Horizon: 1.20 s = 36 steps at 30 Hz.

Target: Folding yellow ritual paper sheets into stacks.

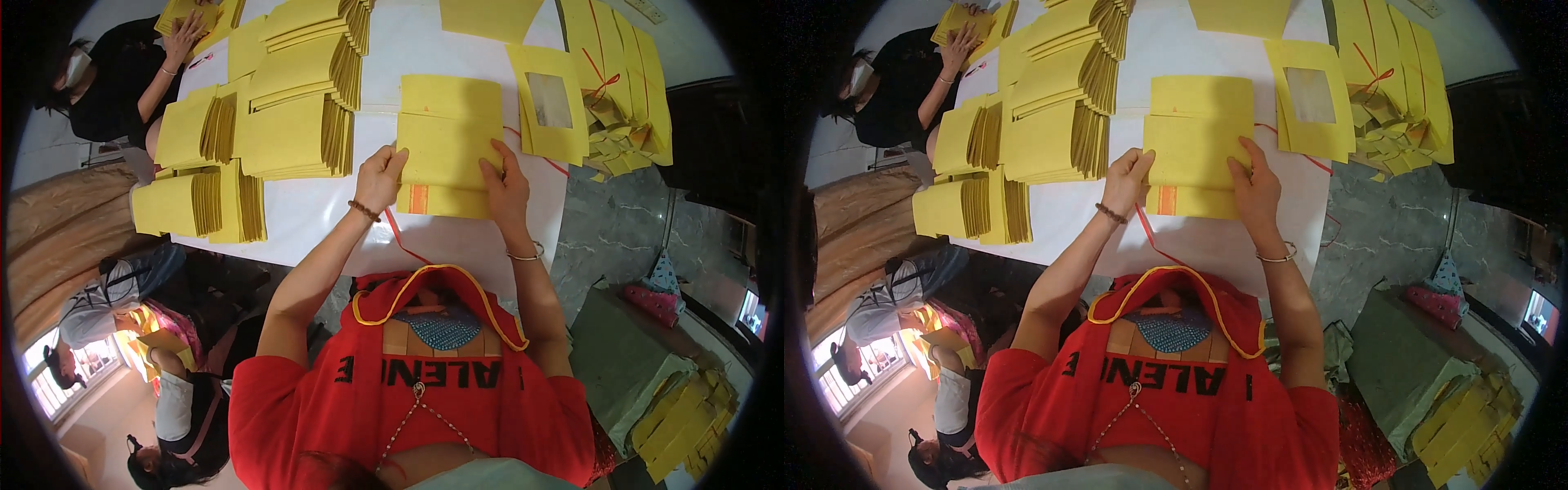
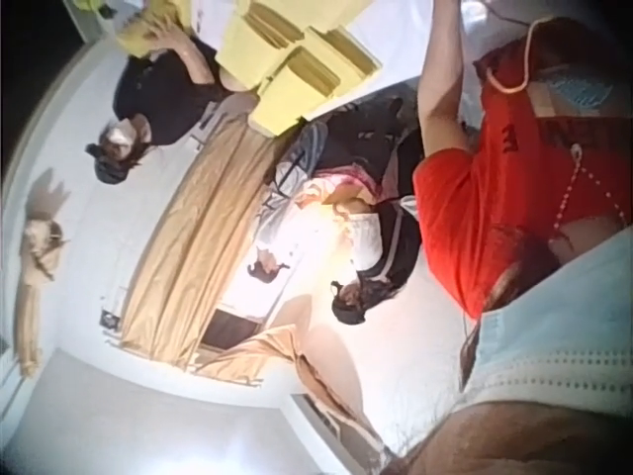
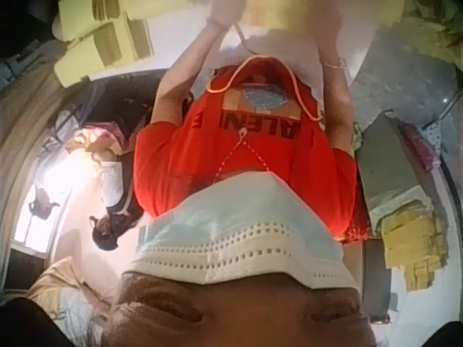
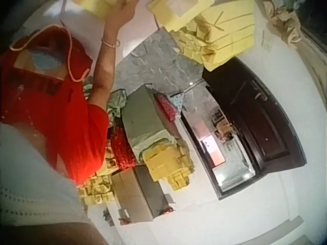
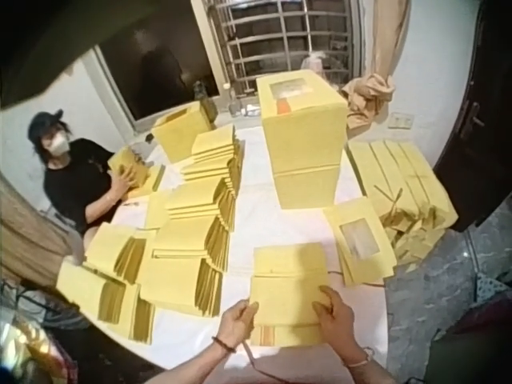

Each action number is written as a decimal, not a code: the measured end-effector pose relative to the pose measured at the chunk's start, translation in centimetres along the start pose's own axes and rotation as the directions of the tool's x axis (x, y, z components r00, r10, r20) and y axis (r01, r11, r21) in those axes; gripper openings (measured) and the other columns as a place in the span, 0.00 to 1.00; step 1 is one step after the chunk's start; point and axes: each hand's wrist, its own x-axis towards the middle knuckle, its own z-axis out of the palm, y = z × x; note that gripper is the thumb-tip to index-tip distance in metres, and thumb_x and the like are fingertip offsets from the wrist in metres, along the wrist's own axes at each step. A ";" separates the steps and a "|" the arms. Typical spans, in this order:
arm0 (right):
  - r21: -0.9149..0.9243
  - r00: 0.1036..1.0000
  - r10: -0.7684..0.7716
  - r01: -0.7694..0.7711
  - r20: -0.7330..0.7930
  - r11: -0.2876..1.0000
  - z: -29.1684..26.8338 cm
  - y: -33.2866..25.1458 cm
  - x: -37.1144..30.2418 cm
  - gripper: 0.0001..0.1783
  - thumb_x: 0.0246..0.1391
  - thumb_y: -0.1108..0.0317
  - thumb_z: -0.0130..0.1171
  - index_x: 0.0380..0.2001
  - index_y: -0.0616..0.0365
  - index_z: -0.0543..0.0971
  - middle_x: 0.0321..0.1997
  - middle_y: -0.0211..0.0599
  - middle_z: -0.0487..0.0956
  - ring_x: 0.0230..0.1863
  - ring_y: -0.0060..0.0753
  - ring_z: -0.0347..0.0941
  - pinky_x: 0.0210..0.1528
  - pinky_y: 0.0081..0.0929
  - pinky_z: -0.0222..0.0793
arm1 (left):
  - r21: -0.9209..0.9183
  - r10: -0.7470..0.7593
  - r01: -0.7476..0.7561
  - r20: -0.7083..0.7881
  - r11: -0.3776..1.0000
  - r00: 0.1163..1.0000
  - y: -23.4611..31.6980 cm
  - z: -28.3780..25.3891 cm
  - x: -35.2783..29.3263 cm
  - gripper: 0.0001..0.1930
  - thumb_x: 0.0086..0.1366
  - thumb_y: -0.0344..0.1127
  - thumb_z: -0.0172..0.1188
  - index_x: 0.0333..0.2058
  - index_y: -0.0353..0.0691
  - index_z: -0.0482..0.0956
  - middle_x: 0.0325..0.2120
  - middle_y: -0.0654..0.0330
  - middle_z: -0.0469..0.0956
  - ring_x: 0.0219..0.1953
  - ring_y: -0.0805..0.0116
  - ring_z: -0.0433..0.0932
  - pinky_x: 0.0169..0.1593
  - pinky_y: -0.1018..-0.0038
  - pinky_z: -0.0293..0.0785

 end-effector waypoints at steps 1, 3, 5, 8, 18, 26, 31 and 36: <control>-0.015 0.999 -0.002 0.001 -0.054 1.000 0.2 -0.1 -0.1 0.21 0.52 0.66 0.56 0.51 0.51 0.71 0.19 0.33 0.68 0.19 0.22 0.60 0.23 0.22 0.57 | -0.071 -0.010 0.008 -0.024 0.997 1.000 0.2 0.1 -0.4 0.15 0.62 0.40 0.54 0.23 0.34 0.70 0.12 0.62 0.67 0.16 0.75 0.65 0.21 0.72 0.61; -0.033 0.996 0.010 -0.013 -0.086 0.999 0.7 -0.6 -0.2 0.20 0.52 0.65 0.57 0.50 0.51 0.71 0.18 0.33 0.67 0.19 0.23 0.60 0.23 0.24 0.57 | 0.023 0.032 -0.031 -0.029 0.999 0.999 -1.1 -0.3 -0.1 0.15 0.61 0.40 0.55 0.23 0.34 0.70 0.12 0.61 0.68 0.16 0.73 0.66 0.21 0.71 0.61; -0.053 0.993 0.013 -0.020 -0.118 0.998 0.8 -0.7 0.0 0.19 0.52 0.65 0.57 0.49 0.50 0.72 0.17 0.33 0.66 0.18 0.24 0.60 0.23 0.26 0.57 | 0.112 0.080 -0.076 -0.035 0.991 0.996 -1.7 -0.3 0.4 0.14 0.60 0.41 0.55 0.23 0.34 0.70 0.12 0.60 0.69 0.16 0.70 0.67 0.22 0.70 0.62; -0.030 0.990 0.010 -0.015 -0.142 0.999 0.7 -0.8 0.3 0.18 0.52 0.63 0.57 0.48 0.49 0.72 0.16 0.33 0.65 0.17 0.26 0.60 0.23 0.28 0.57 | 0.208 0.057 -0.038 -0.087 0.977 0.995 -1.8 0.0 1.3 0.15 0.58 0.42 0.57 0.23 0.35 0.71 0.13 0.58 0.71 0.18 0.65 0.69 0.24 0.68 0.64; -0.146 0.997 -0.003 -0.008 -0.078 0.989 0.5 0.3 0.9 0.16 0.49 0.58 0.60 0.41 0.50 0.76 0.16 0.34 0.72 0.16 0.29 0.64 0.22 0.29 0.59 | 0.131 0.055 -0.042 -0.100 0.991 0.993 -2.1 0.3 1.8 0.14 0.56 0.42 0.58 0.21 0.35 0.71 0.14 0.58 0.71 0.18 0.65 0.70 0.26 0.68 0.64; -0.173 0.995 -0.037 0.021 -0.093 0.985 0.8 0.6 1.0 0.16 0.49 0.58 0.58 0.41 0.49 0.76 0.20 0.37 0.76 0.19 0.36 0.69 0.25 0.34 0.62 | 0.390 0.450 -0.343 -0.226 0.855 0.864 1.7 0.8 -0.6 0.16 0.56 0.40 0.60 0.40 0.38 0.73 0.32 0.55 0.77 0.32 0.61 0.75 0.34 0.67 0.68; -0.162 0.995 -0.031 0.016 -0.092 0.987 0.8 0.8 1.0 0.16 0.49 0.58 0.58 0.42 0.49 0.76 0.27 0.39 0.79 0.26 0.40 0.74 0.30 0.35 0.67 | 0.560 0.656 -0.817 0.566 0.138 0.499 3.5 2.7 -2.4 0.29 0.56 0.47 0.60 0.55 0.45 0.67 0.57 0.57 0.64 0.61 0.55 0.58 0.61 0.56 0.53; -0.186 0.998 -0.004 -0.009 -0.068 0.983 0.8 0.6 1.1 0.16 0.50 0.59 0.58 0.42 0.50 0.76 0.31 0.39 0.80 0.28 0.41 0.75 0.31 0.34 0.67 | 0.624 0.553 -0.772 0.602 0.124 0.576 1.7 3.4 -1.3 0.33 0.57 0.55 0.55 0.58 0.48 0.63 0.61 0.58 0.58 0.64 0.57 0.52 0.63 0.54 0.46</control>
